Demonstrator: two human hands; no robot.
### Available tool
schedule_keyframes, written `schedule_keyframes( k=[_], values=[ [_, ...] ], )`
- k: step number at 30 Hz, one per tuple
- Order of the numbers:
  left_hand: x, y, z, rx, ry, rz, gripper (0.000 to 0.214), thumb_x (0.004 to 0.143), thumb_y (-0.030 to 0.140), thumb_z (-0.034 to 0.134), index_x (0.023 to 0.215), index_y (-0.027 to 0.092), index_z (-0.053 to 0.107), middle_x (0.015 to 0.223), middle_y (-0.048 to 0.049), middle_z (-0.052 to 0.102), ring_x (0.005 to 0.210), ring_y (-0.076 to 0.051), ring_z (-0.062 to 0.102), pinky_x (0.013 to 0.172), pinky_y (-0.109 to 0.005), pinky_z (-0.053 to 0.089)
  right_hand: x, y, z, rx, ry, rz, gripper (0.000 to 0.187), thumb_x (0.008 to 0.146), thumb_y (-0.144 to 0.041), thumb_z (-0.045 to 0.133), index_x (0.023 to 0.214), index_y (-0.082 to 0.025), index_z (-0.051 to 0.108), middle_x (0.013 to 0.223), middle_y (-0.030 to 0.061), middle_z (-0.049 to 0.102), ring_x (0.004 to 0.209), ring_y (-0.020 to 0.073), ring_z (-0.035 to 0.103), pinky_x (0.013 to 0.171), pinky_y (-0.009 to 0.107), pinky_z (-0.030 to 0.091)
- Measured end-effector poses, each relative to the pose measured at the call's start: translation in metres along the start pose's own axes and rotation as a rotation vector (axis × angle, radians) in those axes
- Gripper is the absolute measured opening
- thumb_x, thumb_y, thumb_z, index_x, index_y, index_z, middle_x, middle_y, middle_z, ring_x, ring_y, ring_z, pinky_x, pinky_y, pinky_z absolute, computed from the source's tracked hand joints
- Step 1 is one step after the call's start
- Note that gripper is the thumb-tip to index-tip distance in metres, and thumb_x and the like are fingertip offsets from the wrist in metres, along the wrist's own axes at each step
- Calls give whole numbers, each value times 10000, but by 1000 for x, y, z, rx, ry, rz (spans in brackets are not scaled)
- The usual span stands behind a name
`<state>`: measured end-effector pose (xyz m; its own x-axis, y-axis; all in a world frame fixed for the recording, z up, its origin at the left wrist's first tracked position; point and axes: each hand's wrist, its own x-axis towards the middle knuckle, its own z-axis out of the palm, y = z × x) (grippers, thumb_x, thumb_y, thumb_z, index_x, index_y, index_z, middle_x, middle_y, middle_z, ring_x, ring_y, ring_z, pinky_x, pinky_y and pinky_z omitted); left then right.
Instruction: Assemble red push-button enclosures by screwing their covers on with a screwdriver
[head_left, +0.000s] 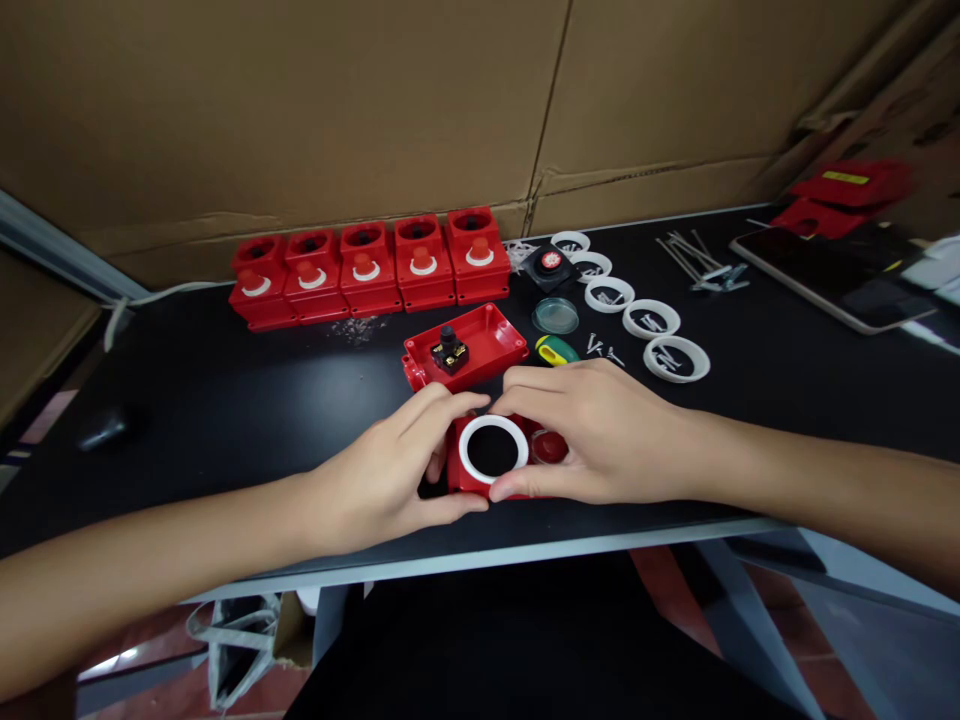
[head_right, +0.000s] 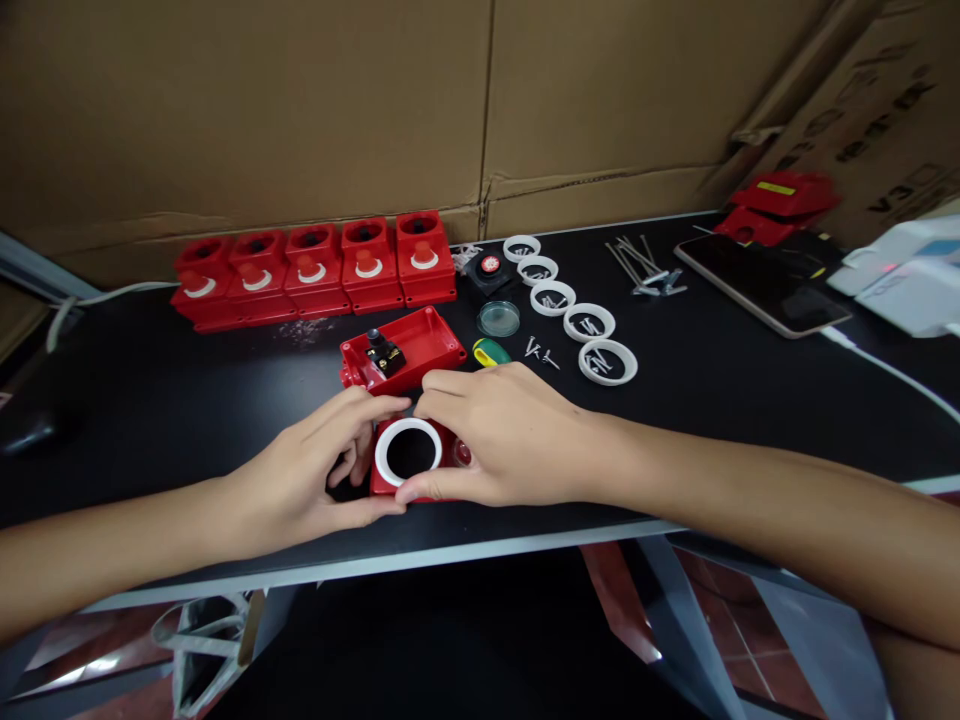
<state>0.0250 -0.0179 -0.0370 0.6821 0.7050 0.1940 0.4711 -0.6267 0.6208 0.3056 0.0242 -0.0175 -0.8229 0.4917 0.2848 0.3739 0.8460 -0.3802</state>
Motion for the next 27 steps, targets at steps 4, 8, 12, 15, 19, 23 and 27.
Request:
schedule_keyframes(
  k=[4, 8, 12, 15, 19, 23, 27],
  values=[
    [-1, -2, 1, 6, 2, 22, 746, 1049, 486, 820, 1650, 307, 415, 1220, -40, 607, 678, -112, 570, 673, -282, 617, 0, 1, -2, 5, -5, -18, 587, 1049, -707, 682, 1060, -127, 772, 926, 35, 717, 695, 130, 602, 624, 274, 393],
    [0, 0, -1, -3, -24, -6, 669, 1045, 452, 829, 1597, 306, 481, 1241, -45, 618, 686, -111, 577, 726, -296, 639, 0, 2, -3, -8, -27, -18, 598, 1063, -708, 658, 1069, -122, 775, 935, 41, 719, 692, 134, 595, 618, 284, 371],
    [1, 1, -2, -31, -32, -20, 631, 1043, 466, 828, 1554, 296, 499, 1258, -48, 622, 669, -101, 556, 711, -292, 636, -1, 2, -3, -19, -11, -39, 589, 1079, -684, 645, 1036, -110, 771, 922, 39, 708, 672, 125, 584, 593, 286, 355],
    [1, 2, -1, -54, -40, -27, 628, 1038, 460, 836, 1540, 292, 498, 1284, -55, 616, 675, -97, 554, 664, -271, 612, -1, 3, -2, -31, 5, -63, 578, 1080, -672, 651, 1034, -108, 769, 912, 34, 705, 662, 124, 588, 588, 282, 363],
    [2, 3, -2, -72, -45, -21, 596, 1024, 422, 860, 1485, 276, 512, 1302, -58, 613, 685, -92, 551, 652, -265, 591, -2, 4, -1, -34, 9, -67, 563, 1069, -675, 668, 1086, -121, 769, 912, 29, 711, 664, 129, 602, 587, 277, 365],
    [2, 3, -3, -88, -38, -21, 560, 1008, 412, 879, 1410, 258, 522, 1249, -38, 618, 688, -96, 556, 687, -286, 589, -4, 5, -3, -19, -8, -66, 542, 1078, -670, 654, 1123, -143, 772, 920, 31, 720, 685, 138, 631, 611, 274, 392],
    [1, 3, -4, -124, -40, -64, 536, 1001, 425, 879, 1370, 256, 529, 1188, -24, 617, 705, -113, 578, 700, -307, 585, -6, 5, -6, -16, -21, -71, 514, 1091, -642, 645, 1140, -148, 778, 921, 31, 726, 694, 137, 643, 617, 269, 411]
  ],
)
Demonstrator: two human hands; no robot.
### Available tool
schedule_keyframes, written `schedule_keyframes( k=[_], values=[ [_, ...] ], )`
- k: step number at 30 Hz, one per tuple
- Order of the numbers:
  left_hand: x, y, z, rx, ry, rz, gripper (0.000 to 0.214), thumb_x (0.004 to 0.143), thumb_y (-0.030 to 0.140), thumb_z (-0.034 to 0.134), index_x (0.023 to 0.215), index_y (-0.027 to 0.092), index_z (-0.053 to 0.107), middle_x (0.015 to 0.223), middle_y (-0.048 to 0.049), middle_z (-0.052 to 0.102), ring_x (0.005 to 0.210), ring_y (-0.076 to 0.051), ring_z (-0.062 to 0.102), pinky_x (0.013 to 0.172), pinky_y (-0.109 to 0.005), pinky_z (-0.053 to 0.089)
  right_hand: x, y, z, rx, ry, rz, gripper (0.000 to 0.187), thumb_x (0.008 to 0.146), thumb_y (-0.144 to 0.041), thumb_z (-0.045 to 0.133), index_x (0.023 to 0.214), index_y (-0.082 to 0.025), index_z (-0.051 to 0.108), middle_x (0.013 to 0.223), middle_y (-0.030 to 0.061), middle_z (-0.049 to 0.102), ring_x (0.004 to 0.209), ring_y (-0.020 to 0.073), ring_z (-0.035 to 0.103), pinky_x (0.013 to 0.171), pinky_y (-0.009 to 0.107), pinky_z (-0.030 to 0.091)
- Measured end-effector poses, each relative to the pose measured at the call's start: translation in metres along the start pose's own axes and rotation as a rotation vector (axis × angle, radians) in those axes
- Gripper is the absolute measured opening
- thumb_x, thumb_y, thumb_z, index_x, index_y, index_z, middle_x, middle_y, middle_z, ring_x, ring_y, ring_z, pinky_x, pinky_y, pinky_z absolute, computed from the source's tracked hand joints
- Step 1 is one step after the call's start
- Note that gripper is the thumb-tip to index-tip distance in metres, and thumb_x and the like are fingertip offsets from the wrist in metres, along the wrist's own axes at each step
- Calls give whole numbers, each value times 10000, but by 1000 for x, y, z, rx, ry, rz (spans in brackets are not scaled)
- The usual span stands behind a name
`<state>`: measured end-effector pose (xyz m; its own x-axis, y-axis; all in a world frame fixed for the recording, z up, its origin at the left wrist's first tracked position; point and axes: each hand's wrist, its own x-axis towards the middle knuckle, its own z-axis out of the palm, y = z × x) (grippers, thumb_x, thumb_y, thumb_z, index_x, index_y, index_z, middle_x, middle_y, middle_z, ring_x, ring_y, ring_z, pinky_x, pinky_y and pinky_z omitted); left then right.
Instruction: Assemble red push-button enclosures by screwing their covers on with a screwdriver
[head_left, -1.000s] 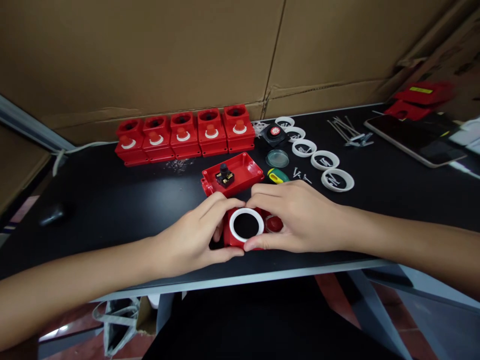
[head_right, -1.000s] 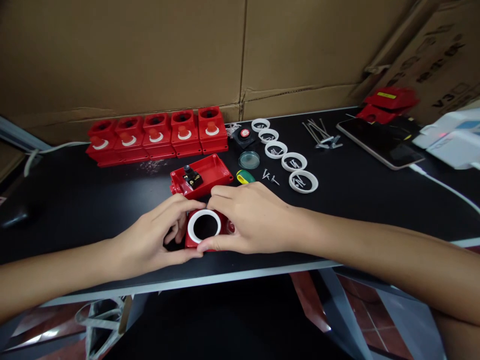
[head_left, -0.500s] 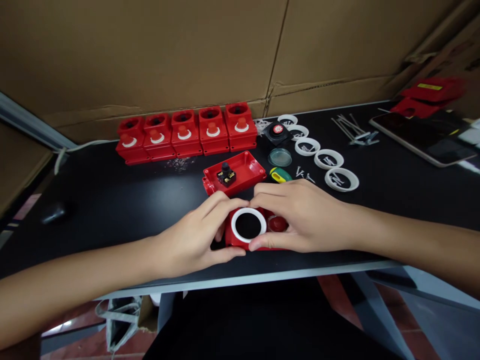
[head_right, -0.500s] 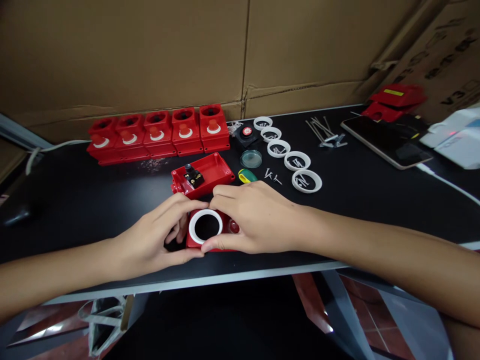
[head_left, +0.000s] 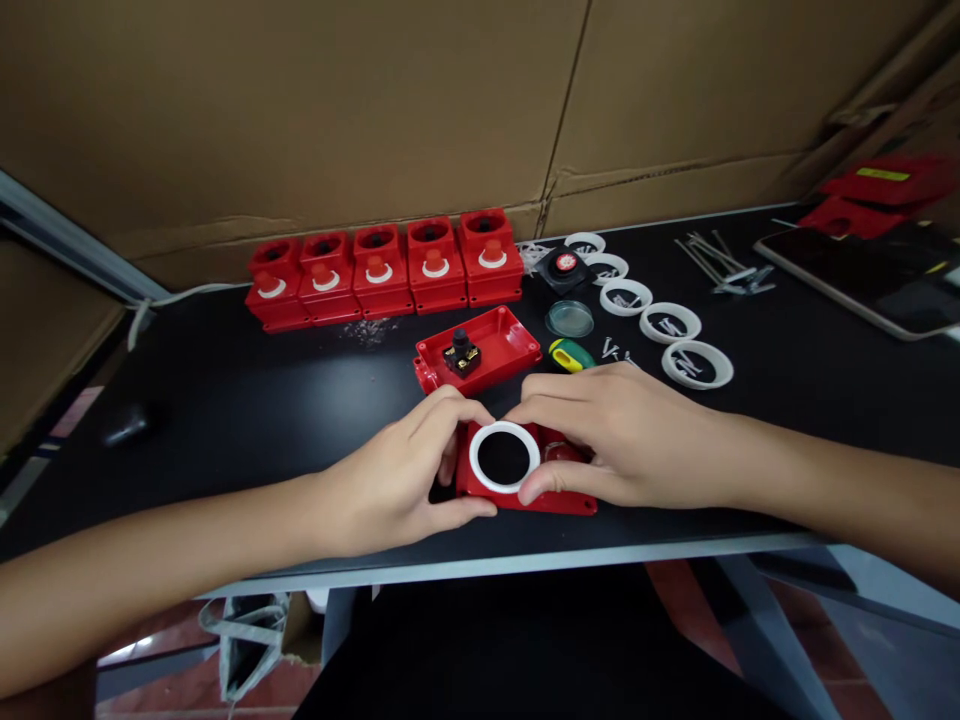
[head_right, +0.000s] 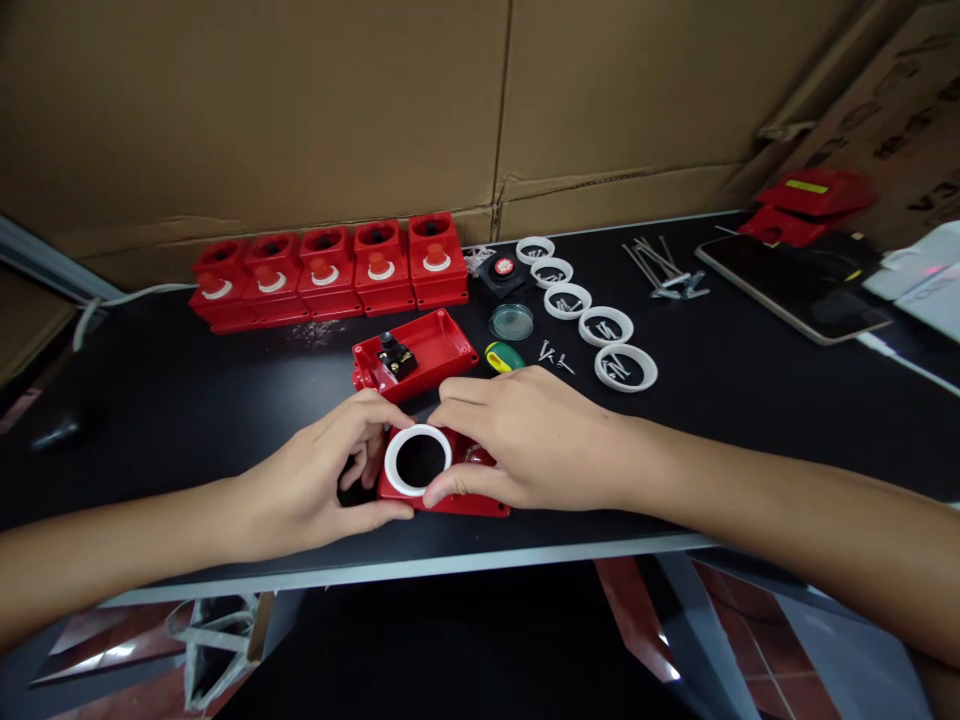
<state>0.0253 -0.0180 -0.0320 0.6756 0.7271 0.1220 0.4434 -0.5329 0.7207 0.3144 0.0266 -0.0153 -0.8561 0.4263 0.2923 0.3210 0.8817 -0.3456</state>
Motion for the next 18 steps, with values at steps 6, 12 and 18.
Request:
schedule_keyframes(
  k=[6, 12, 18],
  values=[
    [1, 2, 0, -56, 5, -66, 512, 968, 392, 896, 1316, 267, 543, 1127, 0, 626, 724, -126, 594, 673, -299, 569, 0, -1, -2, 1, -28, 17, 476, 1113, -606, 628, 1176, -161, 785, 967, 30, 741, 712, 132, 660, 621, 264, 436],
    [0, -1, 1, -49, 27, -56, 526, 958, 374, 911, 1315, 273, 538, 1185, -4, 643, 712, -108, 587, 614, -266, 531, -1, 1, 2, -11, -31, 36, 500, 1105, -631, 637, 1212, -164, 780, 1004, 33, 753, 713, 128, 675, 612, 271, 431],
    [2, 0, 2, 18, 41, -20, 571, 994, 454, 885, 1433, 283, 563, 1213, -19, 637, 684, -94, 553, 638, -270, 538, 1, -9, 16, -180, 79, 76, 664, 1013, -785, 656, 1078, -133, 767, 957, 58, 729, 674, 172, 658, 592, 314, 422]
  ],
)
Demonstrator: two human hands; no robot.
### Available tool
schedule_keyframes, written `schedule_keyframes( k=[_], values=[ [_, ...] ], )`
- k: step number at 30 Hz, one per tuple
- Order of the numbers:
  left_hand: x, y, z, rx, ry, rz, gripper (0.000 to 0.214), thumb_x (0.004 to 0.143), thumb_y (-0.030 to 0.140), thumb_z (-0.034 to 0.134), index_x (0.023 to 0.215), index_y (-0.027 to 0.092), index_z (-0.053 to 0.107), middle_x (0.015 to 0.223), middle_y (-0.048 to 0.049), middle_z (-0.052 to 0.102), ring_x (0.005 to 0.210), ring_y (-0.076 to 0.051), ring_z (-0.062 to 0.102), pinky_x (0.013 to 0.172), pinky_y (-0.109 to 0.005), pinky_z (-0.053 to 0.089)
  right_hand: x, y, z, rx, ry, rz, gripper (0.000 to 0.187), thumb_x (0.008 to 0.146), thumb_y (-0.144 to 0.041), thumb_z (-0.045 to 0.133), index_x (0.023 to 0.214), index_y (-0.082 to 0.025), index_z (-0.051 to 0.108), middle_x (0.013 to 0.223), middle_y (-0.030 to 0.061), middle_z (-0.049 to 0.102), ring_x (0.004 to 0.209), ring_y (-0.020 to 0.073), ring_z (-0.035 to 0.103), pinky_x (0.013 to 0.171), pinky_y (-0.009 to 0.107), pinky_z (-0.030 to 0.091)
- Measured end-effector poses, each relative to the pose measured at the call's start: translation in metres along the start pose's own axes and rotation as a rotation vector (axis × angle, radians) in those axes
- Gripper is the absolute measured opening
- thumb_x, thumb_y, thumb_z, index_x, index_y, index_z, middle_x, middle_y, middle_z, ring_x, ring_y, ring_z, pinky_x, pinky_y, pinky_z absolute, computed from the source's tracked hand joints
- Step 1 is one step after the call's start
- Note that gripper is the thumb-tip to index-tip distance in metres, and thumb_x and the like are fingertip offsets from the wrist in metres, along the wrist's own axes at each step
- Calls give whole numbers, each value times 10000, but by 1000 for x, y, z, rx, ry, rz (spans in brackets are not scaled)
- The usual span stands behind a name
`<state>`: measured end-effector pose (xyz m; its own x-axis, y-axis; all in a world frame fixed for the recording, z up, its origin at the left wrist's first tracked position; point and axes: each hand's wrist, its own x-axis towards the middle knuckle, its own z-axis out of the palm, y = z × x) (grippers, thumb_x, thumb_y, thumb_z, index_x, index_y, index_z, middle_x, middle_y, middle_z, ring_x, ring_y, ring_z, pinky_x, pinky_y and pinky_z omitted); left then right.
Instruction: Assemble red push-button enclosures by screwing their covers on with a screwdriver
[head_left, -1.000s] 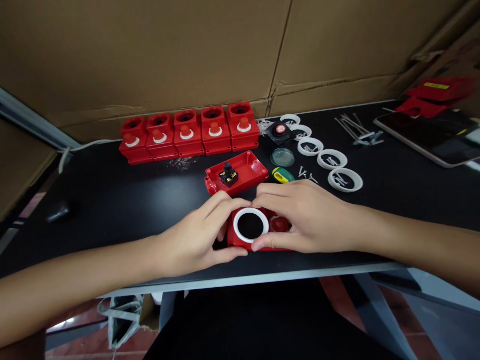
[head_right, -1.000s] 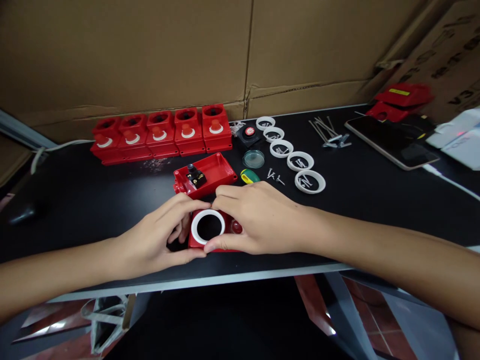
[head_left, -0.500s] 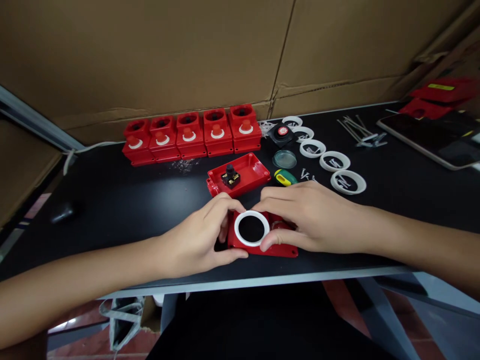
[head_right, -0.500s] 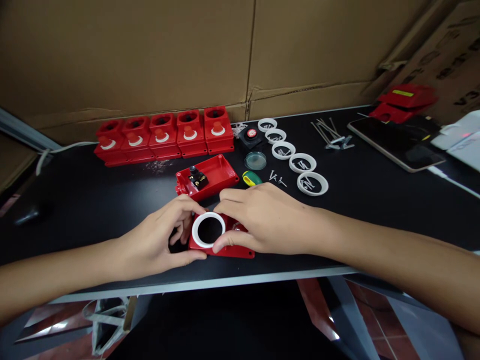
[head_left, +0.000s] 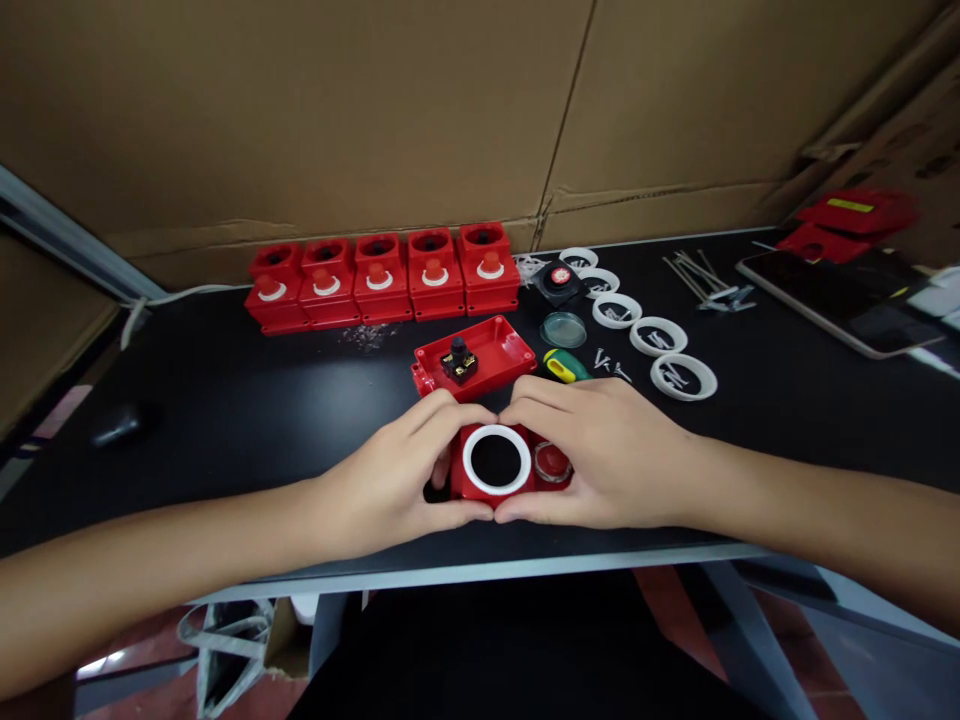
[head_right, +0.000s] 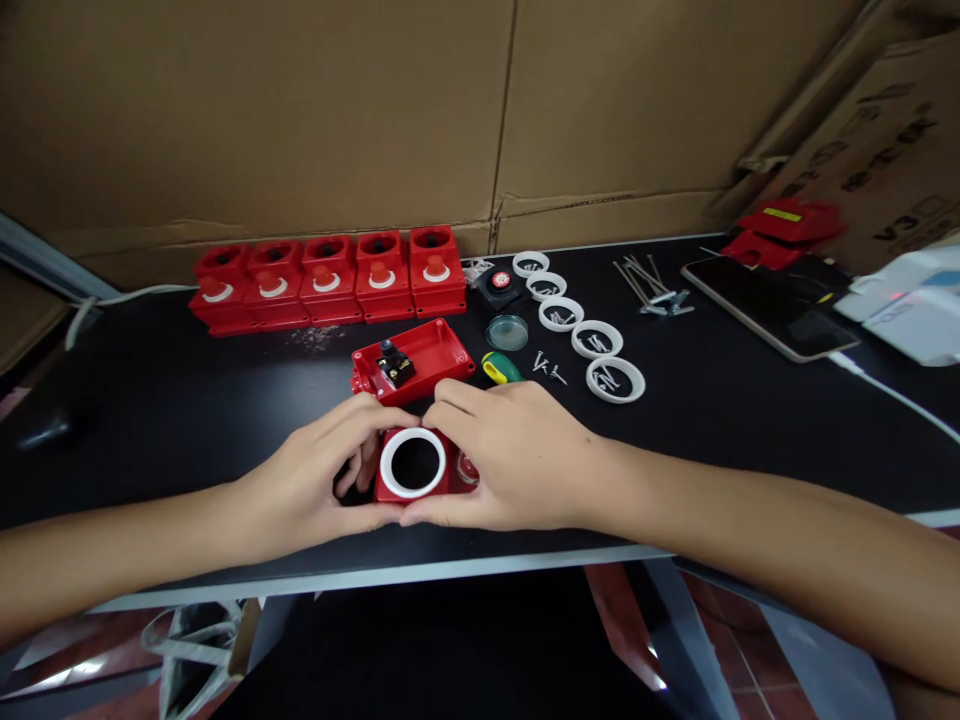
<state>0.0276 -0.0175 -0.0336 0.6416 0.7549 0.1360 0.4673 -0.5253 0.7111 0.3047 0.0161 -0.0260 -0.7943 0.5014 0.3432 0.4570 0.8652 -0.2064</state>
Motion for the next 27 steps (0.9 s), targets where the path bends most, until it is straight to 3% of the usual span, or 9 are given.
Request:
schedule_keyframes(
  k=[3, 8, 19, 27],
  values=[
    [1, 0, 0, -1, 4, 15, 504, 1017, 466, 863, 1401, 272, 600, 1179, -12, 631, 673, -92, 534, 638, -269, 530, 0, -6, 2, -15, 22, 29, 582, 1021, -713, 686, 1012, -135, 754, 925, 53, 708, 664, 163, 634, 577, 307, 404],
    [2, -1, 1, -32, 17, 25, 524, 971, 422, 923, 1355, 261, 604, 1097, 17, 614, 675, -102, 530, 623, -268, 507, 3, -5, -3, 173, -20, 94, 454, 979, -621, 793, 993, -169, 752, 900, 2, 695, 690, 125, 624, 611, 275, 408],
    [1, 3, 2, -131, 13, -74, 474, 965, 400, 914, 1290, 248, 605, 1083, 4, 605, 731, -137, 575, 640, -303, 519, 5, -2, -11, 262, -139, 126, 493, 1063, -655, 679, 1021, -171, 766, 930, 26, 693, 704, 128, 593, 623, 283, 366],
    [-1, -1, 3, -152, 28, -100, 475, 951, 451, 923, 1209, 247, 580, 1072, 1, 633, 731, -139, 588, 627, -297, 516, 4, 4, -17, 328, -229, 133, 522, 1103, -647, 629, 1223, -167, 794, 1065, 62, 752, 838, 169, 703, 718, 309, 502]
  ],
)
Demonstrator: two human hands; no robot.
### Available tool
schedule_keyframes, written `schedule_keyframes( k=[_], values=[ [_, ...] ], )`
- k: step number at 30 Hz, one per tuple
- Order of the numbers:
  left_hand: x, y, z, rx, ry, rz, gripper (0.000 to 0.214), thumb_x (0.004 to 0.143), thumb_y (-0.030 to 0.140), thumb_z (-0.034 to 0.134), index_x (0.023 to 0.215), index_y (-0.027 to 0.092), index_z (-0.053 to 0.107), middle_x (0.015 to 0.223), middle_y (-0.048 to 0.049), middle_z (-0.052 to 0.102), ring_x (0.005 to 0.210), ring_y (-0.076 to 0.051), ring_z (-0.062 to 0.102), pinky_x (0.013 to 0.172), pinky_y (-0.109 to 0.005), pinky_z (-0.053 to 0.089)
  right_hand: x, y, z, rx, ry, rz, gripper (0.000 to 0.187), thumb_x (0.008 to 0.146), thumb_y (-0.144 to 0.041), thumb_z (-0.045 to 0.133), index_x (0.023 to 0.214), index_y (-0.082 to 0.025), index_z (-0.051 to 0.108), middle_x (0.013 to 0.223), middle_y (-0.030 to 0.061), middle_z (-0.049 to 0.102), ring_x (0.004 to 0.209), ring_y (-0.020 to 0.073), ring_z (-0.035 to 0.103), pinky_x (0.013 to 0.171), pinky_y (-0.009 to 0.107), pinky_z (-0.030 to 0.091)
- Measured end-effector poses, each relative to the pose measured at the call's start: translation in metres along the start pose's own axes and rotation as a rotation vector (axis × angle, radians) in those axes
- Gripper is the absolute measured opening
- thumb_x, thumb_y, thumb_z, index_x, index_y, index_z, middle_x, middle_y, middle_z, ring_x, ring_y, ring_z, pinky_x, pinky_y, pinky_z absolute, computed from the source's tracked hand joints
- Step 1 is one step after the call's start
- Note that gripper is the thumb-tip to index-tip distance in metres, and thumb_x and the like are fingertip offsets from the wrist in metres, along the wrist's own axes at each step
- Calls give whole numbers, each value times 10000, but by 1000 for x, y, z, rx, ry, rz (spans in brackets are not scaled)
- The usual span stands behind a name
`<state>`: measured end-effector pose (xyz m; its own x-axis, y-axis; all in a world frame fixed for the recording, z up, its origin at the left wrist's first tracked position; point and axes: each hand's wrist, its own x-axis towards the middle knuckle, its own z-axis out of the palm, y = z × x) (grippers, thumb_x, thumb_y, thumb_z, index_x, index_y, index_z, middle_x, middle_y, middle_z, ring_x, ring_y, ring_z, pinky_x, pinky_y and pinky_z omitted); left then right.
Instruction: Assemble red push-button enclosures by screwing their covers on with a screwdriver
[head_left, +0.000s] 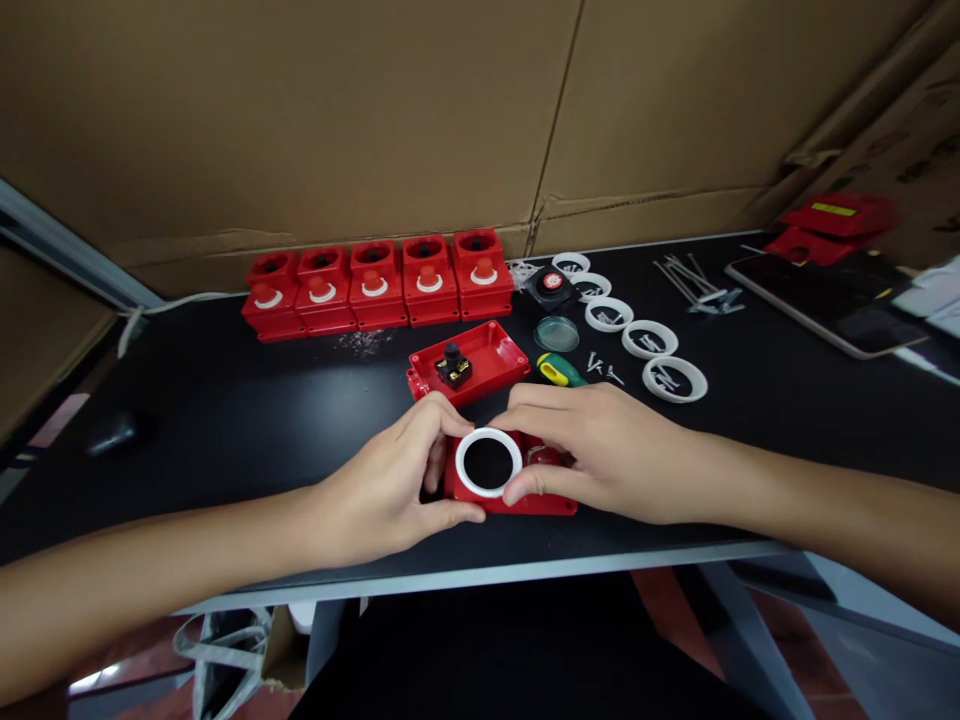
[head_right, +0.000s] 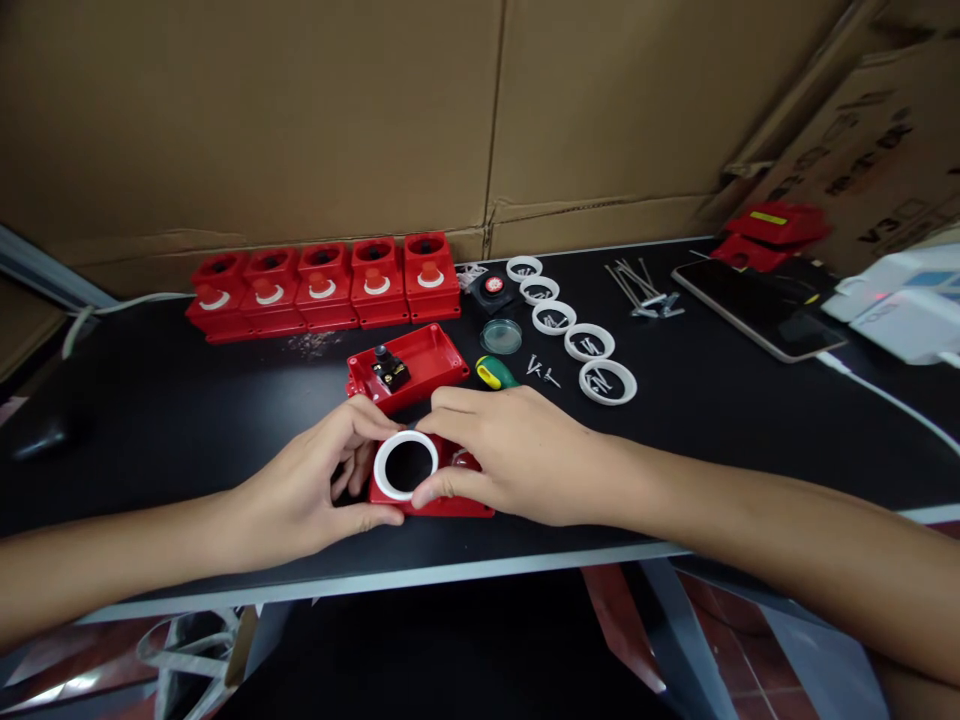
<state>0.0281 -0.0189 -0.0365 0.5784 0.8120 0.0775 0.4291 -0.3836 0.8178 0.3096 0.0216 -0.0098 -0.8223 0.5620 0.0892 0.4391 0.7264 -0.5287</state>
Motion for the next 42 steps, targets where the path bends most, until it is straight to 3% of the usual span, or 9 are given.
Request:
schedule_keyframes(
  k=[3, 7, 10, 16, 27, 36, 42],
  values=[
    [1, 1, -2, 73, -5, -8, 580, 920, 557, 934, 1269, 251, 586, 1004, 23, 610, 703, -144, 578, 646, -308, 523, -1, -2, 4, -60, 15, -6, 507, 1098, -640, 640, 1226, -175, 794, 1056, 55, 739, 807, 170, 699, 699, 309, 500],
    [3, 3, -5, 161, -31, 35, 572, 977, 602, 861, 1357, 258, 608, 1110, -11, 618, 689, -135, 555, 684, -322, 551, -1, -6, 14, -245, 162, -61, 612, 1019, -746, 687, 1111, -150, 788, 967, 50, 704, 700, 171, 635, 610, 310, 411],
    [3, 2, -5, 181, -45, 55, 587, 992, 612, 844, 1400, 260, 610, 1154, -26, 613, 710, -140, 561, 715, -322, 570, 1, -6, 19, -279, 225, -65, 578, 1008, -721, 718, 1033, -146, 770, 897, 30, 674, 660, 152, 599, 585, 291, 375],
    [3, -1, -4, 158, -36, 89, 608, 997, 597, 851, 1451, 275, 606, 1141, -21, 597, 739, -144, 555, 734, -317, 576, 2, -3, 17, -298, 220, -76, 600, 1071, -720, 622, 993, -141, 761, 866, 30, 669, 639, 126, 559, 574, 267, 359],
    [3, -1, -3, 74, -19, 70, 491, 1004, 456, 876, 1381, 260, 630, 1103, -14, 579, 736, -138, 547, 661, -296, 521, 0, 2, 16, -294, 260, -118, 689, 1100, -757, 513, 1056, -135, 807, 870, 31, 717, 634, 121, 615, 565, 267, 381],
    [2, 1, -1, 15, -2, 46, 433, 983, 386, 905, 1287, 239, 633, 1097, -6, 582, 742, -138, 549, 644, -298, 500, -2, 6, 16, -335, 228, -145, 637, 1121, -717, 487, 1154, -166, 806, 926, 40, 758, 707, 138, 687, 592, 280, 405],
    [1, -1, -2, 1, 32, 18, 409, 977, 434, 909, 1164, 231, 608, 1135, -28, 631, 753, -147, 584, 633, -302, 505, -3, 8, 12, -334, 184, -133, 521, 1166, -601, 503, 1235, -175, 794, 978, 52, 761, 758, 152, 710, 605, 286, 436]
  ],
)
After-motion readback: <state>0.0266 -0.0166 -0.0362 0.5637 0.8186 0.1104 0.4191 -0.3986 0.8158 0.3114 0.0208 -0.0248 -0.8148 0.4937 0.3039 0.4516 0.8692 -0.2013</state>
